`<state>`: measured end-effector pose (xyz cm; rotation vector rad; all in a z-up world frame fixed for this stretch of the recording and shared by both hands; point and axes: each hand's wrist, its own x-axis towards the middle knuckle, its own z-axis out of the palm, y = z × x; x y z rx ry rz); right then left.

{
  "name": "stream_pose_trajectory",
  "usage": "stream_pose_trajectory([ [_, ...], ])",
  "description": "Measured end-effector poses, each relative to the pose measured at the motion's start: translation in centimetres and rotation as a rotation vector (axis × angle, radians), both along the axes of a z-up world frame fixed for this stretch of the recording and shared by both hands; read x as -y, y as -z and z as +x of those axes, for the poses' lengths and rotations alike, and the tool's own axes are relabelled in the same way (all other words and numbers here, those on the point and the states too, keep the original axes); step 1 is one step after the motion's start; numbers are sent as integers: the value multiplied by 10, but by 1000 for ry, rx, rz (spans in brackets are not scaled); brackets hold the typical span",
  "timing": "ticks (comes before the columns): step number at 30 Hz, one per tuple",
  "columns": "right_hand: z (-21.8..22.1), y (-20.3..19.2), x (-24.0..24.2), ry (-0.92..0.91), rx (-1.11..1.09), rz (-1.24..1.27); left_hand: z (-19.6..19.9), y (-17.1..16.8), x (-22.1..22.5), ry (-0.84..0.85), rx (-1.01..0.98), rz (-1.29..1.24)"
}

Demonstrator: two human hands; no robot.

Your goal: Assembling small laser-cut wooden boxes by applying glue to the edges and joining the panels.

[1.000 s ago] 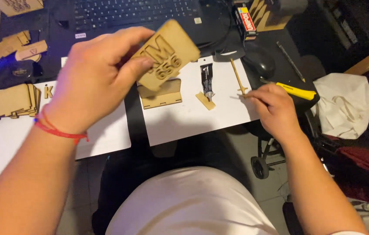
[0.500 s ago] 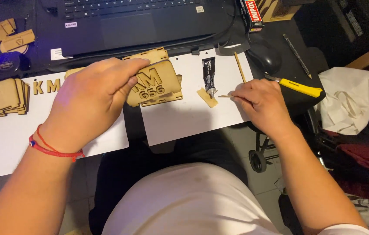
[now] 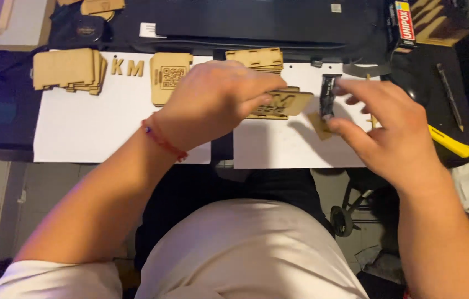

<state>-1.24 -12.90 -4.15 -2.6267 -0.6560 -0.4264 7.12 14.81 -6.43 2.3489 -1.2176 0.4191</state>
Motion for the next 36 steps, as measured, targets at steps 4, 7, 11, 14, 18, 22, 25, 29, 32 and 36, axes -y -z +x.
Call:
stream_pose_trajectory([
  [4,26,4,-16,-138,10,-126,2,2,5,51,-98,62],
  [7,42,18,-18,-69,-72,-193,6,9,0,71,-183,65],
  [11,44,32,-18,-77,-9,-123,10,23,-14,11,-205,43],
  [14,45,37,-23,-96,28,-115,10,29,-18,-43,-183,77],
  [18,46,42,-30,-59,10,-17,13,21,-22,2,-329,91],
  [22,47,47,-30,-61,-3,-19,10,18,-24,3,-323,95],
  [25,46,47,-31,-39,24,-52,9,18,-21,1,-309,109],
  [29,47,49,-30,-48,23,-47,8,22,-20,-13,-336,110],
  [32,47,50,-29,-63,32,-38,6,23,-20,-23,-341,107],
  [36,47,51,-31,-67,40,-43,7,25,-19,-40,-342,113],
])
